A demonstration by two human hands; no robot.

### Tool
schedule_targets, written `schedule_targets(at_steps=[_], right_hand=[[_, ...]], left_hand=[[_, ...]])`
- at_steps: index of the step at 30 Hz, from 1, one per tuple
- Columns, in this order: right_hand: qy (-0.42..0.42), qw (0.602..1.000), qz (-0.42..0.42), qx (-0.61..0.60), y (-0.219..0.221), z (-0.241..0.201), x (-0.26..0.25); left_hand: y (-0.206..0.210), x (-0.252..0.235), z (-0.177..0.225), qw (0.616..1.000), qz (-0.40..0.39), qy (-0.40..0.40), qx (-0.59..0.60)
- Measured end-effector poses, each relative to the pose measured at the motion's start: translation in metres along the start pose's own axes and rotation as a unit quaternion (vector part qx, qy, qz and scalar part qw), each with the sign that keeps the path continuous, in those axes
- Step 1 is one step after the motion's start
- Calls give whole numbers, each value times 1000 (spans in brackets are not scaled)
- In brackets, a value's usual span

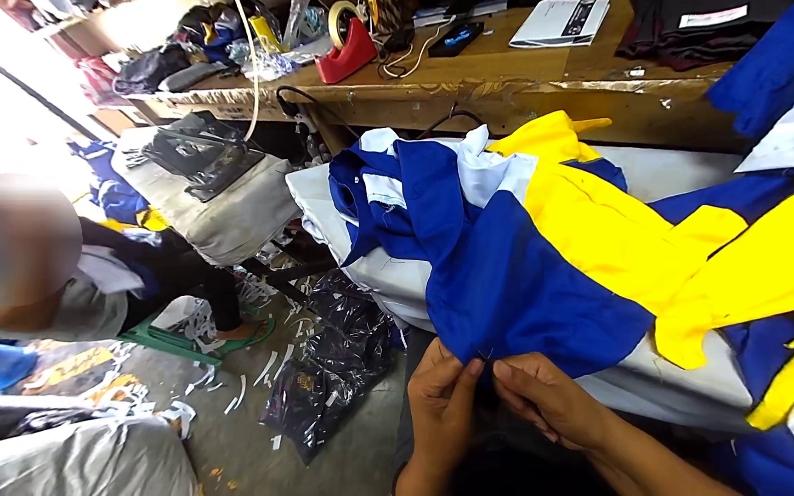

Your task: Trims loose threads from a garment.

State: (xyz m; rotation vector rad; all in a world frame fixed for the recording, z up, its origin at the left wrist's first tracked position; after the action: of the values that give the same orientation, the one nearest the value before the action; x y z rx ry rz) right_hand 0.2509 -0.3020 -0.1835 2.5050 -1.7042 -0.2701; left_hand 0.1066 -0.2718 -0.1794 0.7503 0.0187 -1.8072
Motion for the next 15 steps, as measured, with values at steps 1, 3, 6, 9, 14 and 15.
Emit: schedule_targets(at_steps=[1,3,6,9,14,15], right_hand=[[-5,1000,3,3,0,1,-1],[-13,1000,5,14,0,2,-1],[-34,999,7,37,-1,3,1],[-44,997,6,65,-3,2,1],[-41,996,3,83,-5,2,2],[-42,996,4,82,-5,2,2]], left_hand=[[1,1,-1,1000,5,-2,7],[2,4,-3,999,20,-10,31],[2,4,-6,998,34,-18,49],[2,3,-6,998,36,-20,54],[1,1,-6,997,35,-26,60],[1,1,-6,997,33,-28,60]])
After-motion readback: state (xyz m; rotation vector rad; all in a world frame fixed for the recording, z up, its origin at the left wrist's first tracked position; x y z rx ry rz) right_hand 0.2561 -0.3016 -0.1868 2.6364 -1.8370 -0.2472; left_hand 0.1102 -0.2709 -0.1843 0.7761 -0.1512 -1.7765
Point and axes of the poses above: each hand's wrist, its own x-axis away from the middle knuckle, its own y-axis out of the palm, z = x × y, the point moved 3 cm from there along -x, towards the middle knuckle, and after that the axes turned 14 degrees about x, right-handed, at the moved point
